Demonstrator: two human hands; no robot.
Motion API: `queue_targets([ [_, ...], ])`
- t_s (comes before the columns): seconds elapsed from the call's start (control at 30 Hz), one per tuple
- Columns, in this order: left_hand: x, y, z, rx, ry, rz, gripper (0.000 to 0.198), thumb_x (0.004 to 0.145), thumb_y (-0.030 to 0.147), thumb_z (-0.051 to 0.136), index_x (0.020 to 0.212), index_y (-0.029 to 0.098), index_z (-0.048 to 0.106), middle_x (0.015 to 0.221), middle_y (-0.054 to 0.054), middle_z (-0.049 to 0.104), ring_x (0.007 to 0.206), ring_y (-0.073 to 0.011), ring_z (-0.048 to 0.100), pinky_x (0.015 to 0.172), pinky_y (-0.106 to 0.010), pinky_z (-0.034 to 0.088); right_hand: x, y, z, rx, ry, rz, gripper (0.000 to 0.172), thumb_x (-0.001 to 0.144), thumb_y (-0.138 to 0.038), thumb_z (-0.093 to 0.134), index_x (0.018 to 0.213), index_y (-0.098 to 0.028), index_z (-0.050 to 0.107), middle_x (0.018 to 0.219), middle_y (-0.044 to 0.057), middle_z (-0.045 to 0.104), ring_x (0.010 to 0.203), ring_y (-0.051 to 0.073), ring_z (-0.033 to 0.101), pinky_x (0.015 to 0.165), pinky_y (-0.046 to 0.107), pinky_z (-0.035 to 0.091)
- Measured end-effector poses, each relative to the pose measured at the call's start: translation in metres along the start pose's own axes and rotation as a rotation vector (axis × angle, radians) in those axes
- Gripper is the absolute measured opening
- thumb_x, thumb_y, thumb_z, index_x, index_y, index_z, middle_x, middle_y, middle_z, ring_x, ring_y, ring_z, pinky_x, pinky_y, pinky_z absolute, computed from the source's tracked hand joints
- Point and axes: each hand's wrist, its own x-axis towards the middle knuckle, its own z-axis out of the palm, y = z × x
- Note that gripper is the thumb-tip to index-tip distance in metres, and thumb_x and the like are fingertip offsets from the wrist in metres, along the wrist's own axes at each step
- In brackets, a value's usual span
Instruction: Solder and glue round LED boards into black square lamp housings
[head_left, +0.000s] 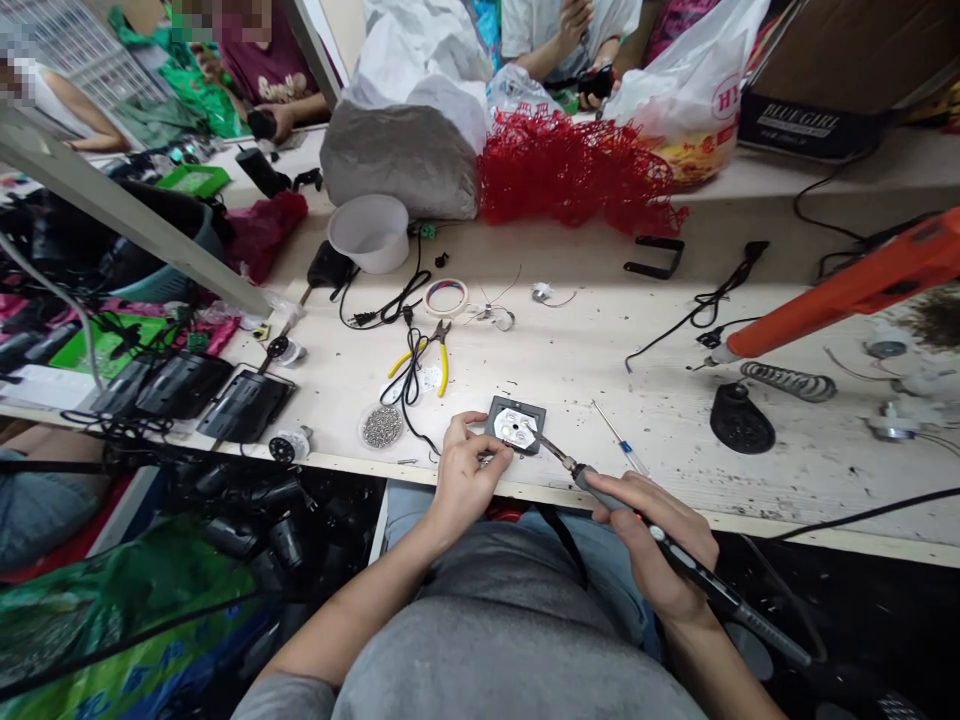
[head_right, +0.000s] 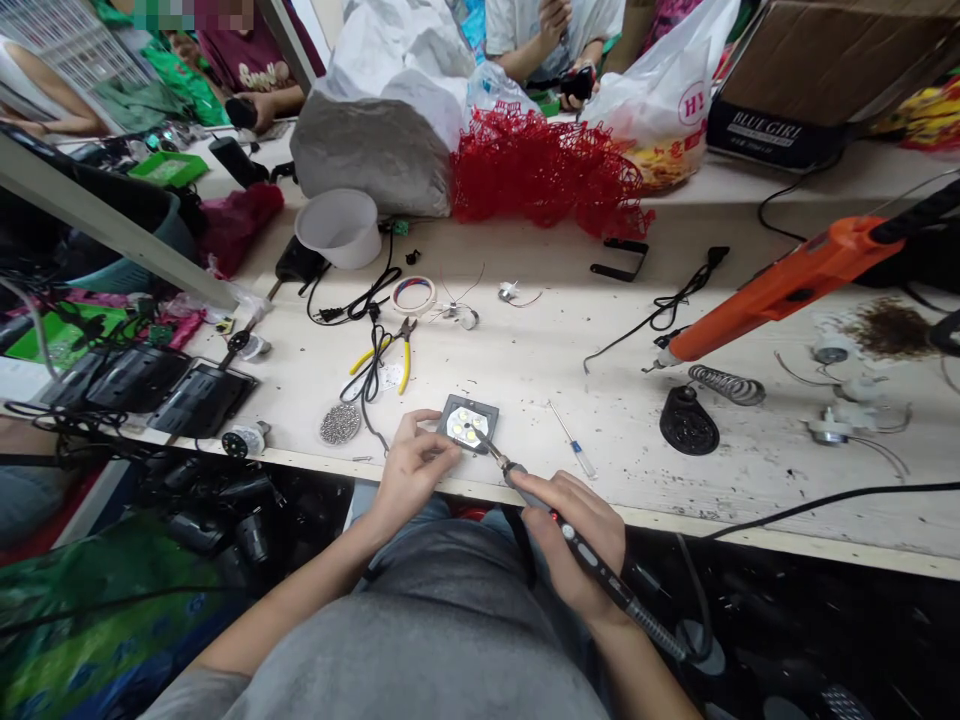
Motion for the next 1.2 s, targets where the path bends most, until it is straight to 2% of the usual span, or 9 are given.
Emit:
queue_targets([
  [0.47,0.005,-0.002,0.003,-0.028,0.007,-0.033,0.009,0.076,0.016,0.071,0.069,0.019,0.075,0.117,-0.008,0.057,0.106,-0.0232,0.063,0.084,-0.034,0.056,0.006,-0.006,0.011,-0.019,-0.034,0.01,0.024,0.095,-0.017,0.058,0.108,-0.026,0.076,0.072,-0.001,0.073,0.061,0.013,0.067,0.06,0.024,0.054],
  [0.67,0.005,-0.004,0.004,-0.001,0.013,-0.006,0.009,0.076,0.015,0.071,0.069,0.019,0.075,0.116,-0.007,0.057,0.1,-0.021,0.064,0.078,-0.032,0.057,0.006,-0.001,0.02,-0.023,-0.022,-0.017,0.023,0.095,-0.016,0.058,0.108,-0.023,0.075,0.078,0.002,0.076,0.062,0.015,0.069,0.058,0.027,0.055],
  [0.87,0.004,-0.004,0.004,0.036,0.025,0.025,0.01,0.077,0.014,0.073,0.07,0.02,0.075,0.115,-0.007,0.058,0.1,-0.0205,0.065,0.083,-0.033,0.057,0.013,-0.005,0.021,-0.05,-0.055,-0.044,0.022,0.094,-0.012,0.057,0.104,-0.021,0.075,0.074,0.002,0.074,0.059,0.014,0.068,0.056,0.026,0.054],
  [1.07,0.004,-0.001,0.003,0.054,0.015,0.022,0.01,0.076,0.013,0.073,0.069,0.02,0.074,0.114,-0.006,0.058,0.099,-0.0206,0.064,0.086,-0.034,0.057,0.013,-0.005,0.019,-0.054,-0.076,-0.059,0.025,0.093,-0.009,0.057,0.108,-0.021,0.073,0.08,0.002,0.075,0.064,0.013,0.069,0.058,0.026,0.054],
  [1.2,0.004,-0.002,0.003,0.047,0.008,0.015,0.01,0.077,0.013,0.072,0.07,0.02,0.074,0.115,-0.007,0.058,0.101,-0.0211,0.064,0.086,-0.034,0.056,0.015,-0.006,0.02,-0.078,-0.099,-0.106,0.025,0.092,-0.007,0.057,0.107,-0.02,0.073,0.077,0.002,0.073,0.063,0.013,0.066,0.056,0.026,0.053],
])
